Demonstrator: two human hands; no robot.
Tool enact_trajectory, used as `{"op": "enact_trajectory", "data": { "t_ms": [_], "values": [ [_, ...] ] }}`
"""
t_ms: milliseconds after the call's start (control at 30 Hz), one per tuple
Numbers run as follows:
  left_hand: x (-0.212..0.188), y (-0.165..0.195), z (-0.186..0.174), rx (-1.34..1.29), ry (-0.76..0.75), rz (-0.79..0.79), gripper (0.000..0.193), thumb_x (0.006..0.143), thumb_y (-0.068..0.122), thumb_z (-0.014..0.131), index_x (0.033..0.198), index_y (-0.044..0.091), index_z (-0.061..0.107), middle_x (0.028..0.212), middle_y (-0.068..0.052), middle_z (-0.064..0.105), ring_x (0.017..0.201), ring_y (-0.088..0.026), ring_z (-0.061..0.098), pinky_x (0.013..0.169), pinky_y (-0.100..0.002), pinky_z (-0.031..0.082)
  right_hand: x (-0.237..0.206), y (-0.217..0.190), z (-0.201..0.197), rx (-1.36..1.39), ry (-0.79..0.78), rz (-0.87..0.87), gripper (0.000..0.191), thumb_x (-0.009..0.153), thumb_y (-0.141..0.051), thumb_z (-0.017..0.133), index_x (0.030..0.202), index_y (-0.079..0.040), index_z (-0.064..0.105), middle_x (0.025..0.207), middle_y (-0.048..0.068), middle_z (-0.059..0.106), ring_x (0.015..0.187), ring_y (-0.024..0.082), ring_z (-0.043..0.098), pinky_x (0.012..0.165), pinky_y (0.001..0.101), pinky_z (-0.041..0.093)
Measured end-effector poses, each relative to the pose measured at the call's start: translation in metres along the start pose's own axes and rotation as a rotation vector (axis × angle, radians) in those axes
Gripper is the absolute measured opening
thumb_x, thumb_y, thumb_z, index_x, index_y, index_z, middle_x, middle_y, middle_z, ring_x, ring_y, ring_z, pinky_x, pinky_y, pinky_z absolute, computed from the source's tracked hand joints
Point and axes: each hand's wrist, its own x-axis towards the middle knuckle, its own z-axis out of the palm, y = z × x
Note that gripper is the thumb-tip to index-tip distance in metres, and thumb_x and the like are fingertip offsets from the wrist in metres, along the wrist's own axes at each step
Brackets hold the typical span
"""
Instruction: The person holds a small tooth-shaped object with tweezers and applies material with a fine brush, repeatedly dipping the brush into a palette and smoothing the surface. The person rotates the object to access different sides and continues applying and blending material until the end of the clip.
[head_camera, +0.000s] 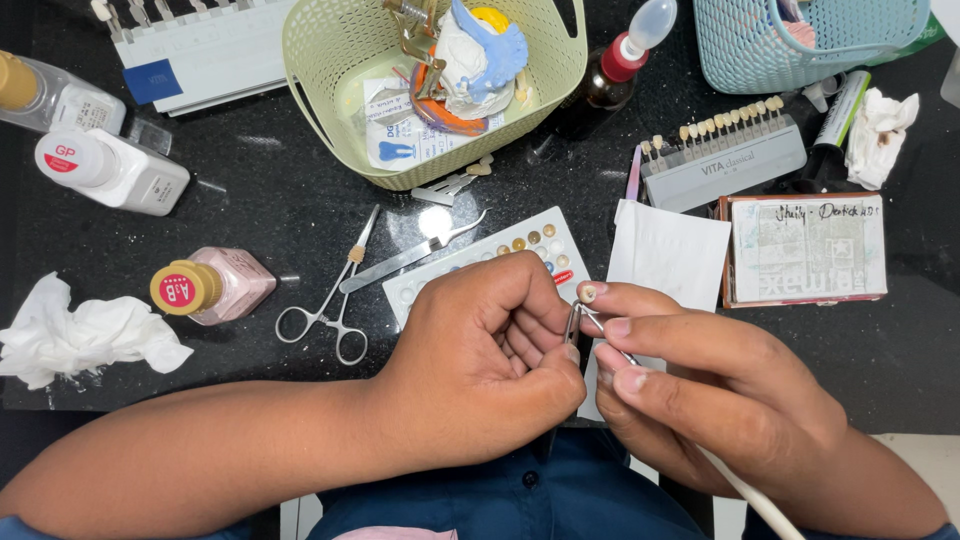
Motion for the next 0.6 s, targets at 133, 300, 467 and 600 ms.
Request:
{"op": "enact_trajectory", "data": {
  "t_ms": [133,300,467,600],
  "values": [
    [-0.0005,-0.0003,-0.0005,-0.012,-0.004,0.003,0.013,0.086,0.001,0.071,0.089,0.004,0.059,0.079,0.003,0.062,0.069,0.003,0.055,0.058,-0.016,0.047,-0.0016,0.0001,-0.0003,0.013,0.017,-0.003,0.049,0.084,0.005,0.08,0.12,-0.005,0.049,0.117,0.017,0.056,0.114,0.037,0.07,0.1,0.0464,0.063],
    [-0.0004,-0.0011,-0.0006,0.006,0.002,0.021,0.014,0.086,0.001,0.071,0.089,0.004,0.059,0.079,0.003,0.062,0.07,0.003,0.056,0.059,-0.016,0.048,-0.0042,0.0035,-0.0005,0.017,-0.013,-0.016,0.05,0.084,0.006,0.08,0.122,-0.003,0.05,0.118,0.019,0.058,0.112,0.034,0.071,0.104,0.0509,0.06],
    [-0.0007,-0.0012,-0.0009,0.031,0.01,0.025,0.013,0.085,0.001,0.072,0.088,0.004,0.059,0.078,0.003,0.062,0.069,0.002,0.056,0.058,-0.016,0.048,-0.0053,0.0038,0.0013,0.014,-0.009,-0.019,0.049,0.084,0.006,0.08,0.122,-0.004,0.051,0.118,0.018,0.058,0.111,0.033,0.071,0.106,0.0528,0.06],
    [-0.0011,-0.0006,-0.0004,0.027,0.006,0.029,0.014,0.085,0.001,0.072,0.088,0.004,0.059,0.078,0.003,0.062,0.069,0.002,0.056,0.058,-0.017,0.048,-0.0027,0.0052,0.0024,-0.012,0.007,-0.057,0.05,0.084,0.007,0.079,0.122,-0.003,0.048,0.117,0.019,0.056,0.112,0.036,0.07,0.101,0.0483,0.061]
  ]
}}
